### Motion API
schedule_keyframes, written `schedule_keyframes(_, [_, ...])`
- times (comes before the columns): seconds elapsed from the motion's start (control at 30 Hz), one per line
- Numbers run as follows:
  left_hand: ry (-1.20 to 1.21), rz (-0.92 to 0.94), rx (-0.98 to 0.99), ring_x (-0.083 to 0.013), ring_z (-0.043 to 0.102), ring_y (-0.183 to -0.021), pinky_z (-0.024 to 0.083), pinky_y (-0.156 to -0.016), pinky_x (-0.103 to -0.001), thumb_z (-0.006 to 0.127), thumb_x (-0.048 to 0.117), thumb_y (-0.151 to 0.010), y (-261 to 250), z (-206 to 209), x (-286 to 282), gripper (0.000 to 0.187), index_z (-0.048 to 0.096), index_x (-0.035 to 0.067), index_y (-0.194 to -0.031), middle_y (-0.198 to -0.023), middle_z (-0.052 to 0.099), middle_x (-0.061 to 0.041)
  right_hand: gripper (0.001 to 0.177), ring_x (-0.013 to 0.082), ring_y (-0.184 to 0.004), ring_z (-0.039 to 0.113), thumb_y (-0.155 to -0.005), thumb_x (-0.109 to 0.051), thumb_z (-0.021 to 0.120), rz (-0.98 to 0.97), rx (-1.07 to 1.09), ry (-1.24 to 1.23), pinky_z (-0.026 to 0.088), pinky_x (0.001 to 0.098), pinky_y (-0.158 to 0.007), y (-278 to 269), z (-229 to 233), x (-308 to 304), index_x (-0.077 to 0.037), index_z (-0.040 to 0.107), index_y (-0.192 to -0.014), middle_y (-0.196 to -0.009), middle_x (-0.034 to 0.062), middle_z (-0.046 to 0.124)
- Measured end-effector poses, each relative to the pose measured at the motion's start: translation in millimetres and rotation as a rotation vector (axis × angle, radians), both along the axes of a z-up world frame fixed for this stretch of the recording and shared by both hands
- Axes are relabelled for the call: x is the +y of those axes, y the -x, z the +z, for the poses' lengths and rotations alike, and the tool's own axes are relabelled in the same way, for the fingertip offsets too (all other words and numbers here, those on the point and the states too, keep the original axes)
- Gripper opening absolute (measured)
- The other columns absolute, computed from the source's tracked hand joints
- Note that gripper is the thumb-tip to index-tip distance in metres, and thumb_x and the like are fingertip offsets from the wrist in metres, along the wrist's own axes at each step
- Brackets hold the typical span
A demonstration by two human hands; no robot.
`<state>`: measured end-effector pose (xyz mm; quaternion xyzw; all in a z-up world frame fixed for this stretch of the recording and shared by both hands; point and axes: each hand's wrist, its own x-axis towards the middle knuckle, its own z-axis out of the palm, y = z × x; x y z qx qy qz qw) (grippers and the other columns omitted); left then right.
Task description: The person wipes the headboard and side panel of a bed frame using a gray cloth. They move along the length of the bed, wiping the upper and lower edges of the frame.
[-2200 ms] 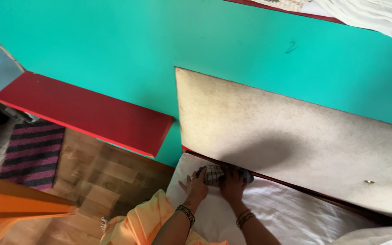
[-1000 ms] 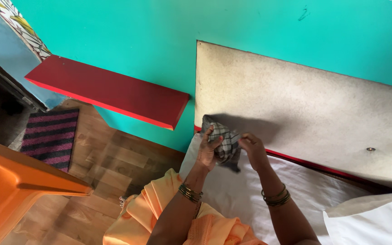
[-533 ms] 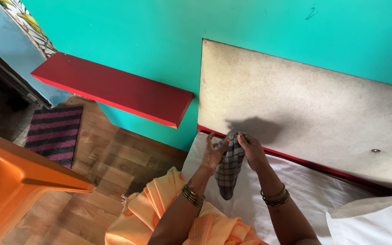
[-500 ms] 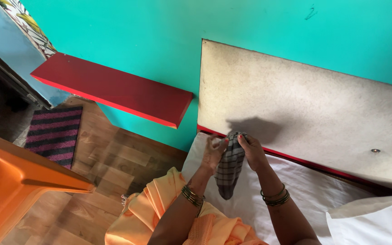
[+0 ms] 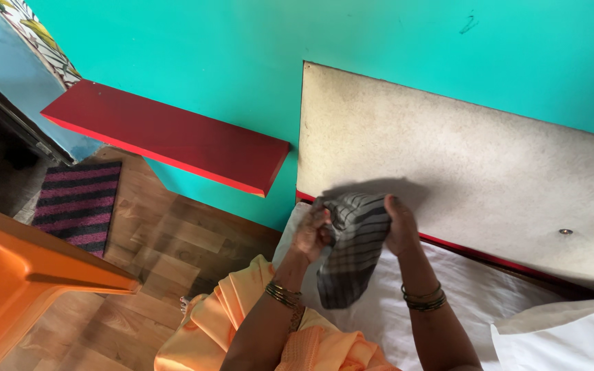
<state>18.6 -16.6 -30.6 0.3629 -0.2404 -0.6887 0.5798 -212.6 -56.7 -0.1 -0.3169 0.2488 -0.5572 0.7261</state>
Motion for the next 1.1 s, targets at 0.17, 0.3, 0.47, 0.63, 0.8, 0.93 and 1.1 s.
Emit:
schedule_keyframes(0.17, [-0.071,0.108,-0.223,-0.0103,0.052,-0.075,0.046,-0.064,-0.026,0.072,0.022,-0.090,-9,2,-12,0.039,0.060,0.014,-0.126,-0.093,0.065,-0.001,0.041,0.0275,-0.099,0.071,-0.105,-0.039,0.059,0.115,-0.122,0.001,0.059,0.0437,-0.086,25,16,0,-0.002,0.062,-0.121,-0.112,0.0141,0.071])
schedule_keyframes(0.3, [0.210,-0.165,-0.615,-0.0088,0.063,-0.100,0.057,-0.078,-0.029,0.077,0.010,-0.085,25,-8,-8,0.053,0.056,0.011,-0.134,-0.116,0.065,0.004,0.049,0.0262,-0.104,0.069,-0.103,-0.042,0.051,0.309,-0.242,-0.041,0.057,0.0421,-0.091,4,27,23,0.000,0.062,-0.127,-0.118,0.0149,0.070])
schedule_keyframes(0.47, [0.125,-0.234,-0.665,-0.0181,0.061,-0.089,0.051,-0.077,-0.035,0.068,0.010,-0.093,36,-19,-2,0.037,0.065,0.003,-0.129,-0.105,0.072,-0.010,0.050,0.0256,-0.105,0.069,-0.105,-0.045,0.047,0.279,-0.276,-0.098,0.056,0.0409,-0.093,-6,23,23,0.000,0.061,-0.123,-0.117,0.0133,0.071])
schedule_keyframes(0.63, [0.163,0.169,-1.020,-0.0208,0.073,-0.076,0.059,-0.070,-0.035,0.061,0.007,-0.087,1,11,-6,0.032,0.071,0.007,-0.117,-0.090,0.076,-0.013,0.041,0.0245,-0.099,0.067,-0.107,-0.043,0.056,-0.101,0.188,0.014,0.054,0.0412,-0.084,30,11,-7,-0.004,0.064,-0.118,-0.112,0.0115,0.069])
schedule_keyframes(0.8, [0.450,0.274,-1.598,-0.0319,0.072,-0.079,0.055,-0.072,-0.046,0.070,0.023,-0.092,-12,62,4,0.016,0.078,0.012,-0.101,-0.088,0.075,-0.014,0.046,0.0408,-0.079,0.060,-0.110,-0.041,0.061,-0.399,1.269,0.061,0.048,0.0476,-0.074,55,28,-3,0.002,0.069,-0.096,-0.082,0.0208,0.063])
schedule_keyframes(0.93, [0.537,0.453,-1.730,-0.0350,0.071,-0.084,0.056,-0.074,-0.047,0.070,0.023,-0.085,4,97,4,0.016,0.078,0.015,-0.096,-0.089,0.075,-0.015,0.029,0.0302,-0.074,0.066,-0.102,-0.038,0.063,-0.483,1.611,0.064,0.050,0.0413,-0.067,71,53,14,-0.010,0.071,-0.100,-0.073,0.0111,0.067])
schedule_keyframes(1.1, [0.136,0.356,-1.318,-0.0251,0.077,-0.074,0.061,-0.071,-0.039,0.072,0.024,-0.090,26,149,-13,0.021,0.078,0.011,-0.105,-0.083,0.076,-0.015,0.026,0.0304,-0.072,0.066,-0.111,-0.030,0.050,-0.451,0.347,-0.041,0.056,0.0453,-0.067,71,68,6,-0.008,0.058,-0.103,-0.084,0.0148,0.067])
